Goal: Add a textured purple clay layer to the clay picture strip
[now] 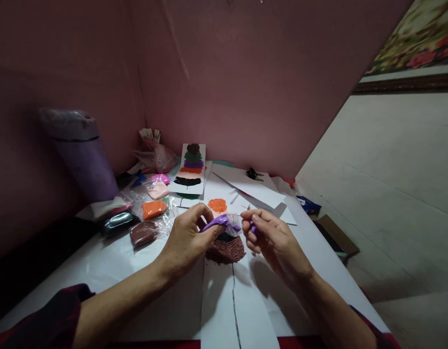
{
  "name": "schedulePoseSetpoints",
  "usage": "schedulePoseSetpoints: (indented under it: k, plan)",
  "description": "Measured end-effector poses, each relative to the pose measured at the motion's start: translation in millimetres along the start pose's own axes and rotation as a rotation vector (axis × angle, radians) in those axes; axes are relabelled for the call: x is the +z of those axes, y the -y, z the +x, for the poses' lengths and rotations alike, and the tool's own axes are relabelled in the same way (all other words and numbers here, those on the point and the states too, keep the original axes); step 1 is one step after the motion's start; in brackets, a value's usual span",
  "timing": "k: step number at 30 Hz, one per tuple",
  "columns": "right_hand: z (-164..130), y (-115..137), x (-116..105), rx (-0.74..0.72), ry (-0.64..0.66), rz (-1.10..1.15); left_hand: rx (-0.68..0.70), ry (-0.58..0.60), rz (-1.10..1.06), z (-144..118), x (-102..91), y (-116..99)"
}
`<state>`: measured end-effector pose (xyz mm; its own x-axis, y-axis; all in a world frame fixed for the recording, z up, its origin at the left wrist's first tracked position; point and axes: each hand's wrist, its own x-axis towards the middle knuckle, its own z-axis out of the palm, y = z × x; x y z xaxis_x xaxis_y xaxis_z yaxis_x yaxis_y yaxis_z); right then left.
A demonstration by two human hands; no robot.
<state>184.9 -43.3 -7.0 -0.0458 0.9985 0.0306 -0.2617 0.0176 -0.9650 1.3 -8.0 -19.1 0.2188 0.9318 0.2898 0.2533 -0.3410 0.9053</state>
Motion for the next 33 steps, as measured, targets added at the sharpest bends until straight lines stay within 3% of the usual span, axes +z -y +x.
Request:
schedulePoseSetpoints:
  k: [5,14,19,26,33]
  plan:
    - [-0.2,7.1,-3.1,-0.020,-0.008,-0.051,-0.079,0.001,-0.088,2.9,0.8,2.5]
    - [-0.3,4.4,-8.5,-0.418,-0.131,-0.436,-0.150,0.048,-0.200,2.4,1.8,1.5]
    - [-1.8,1.0,-4.7,-0.352,-0.179,-0.318,-0.117,0.059,-0.156,-0.4,2.8,0.0]
    - [-3.2,7.1,-3.0,-0.318,0.055,-0.340,-0.033,0.042,-0.065,-0.5,1.9,3.4]
    - [-0.4,5.5,-2.8,-0.291,-0.083,-0.327,0.080,0.018,0.039,-0.2,1.9,4.2]
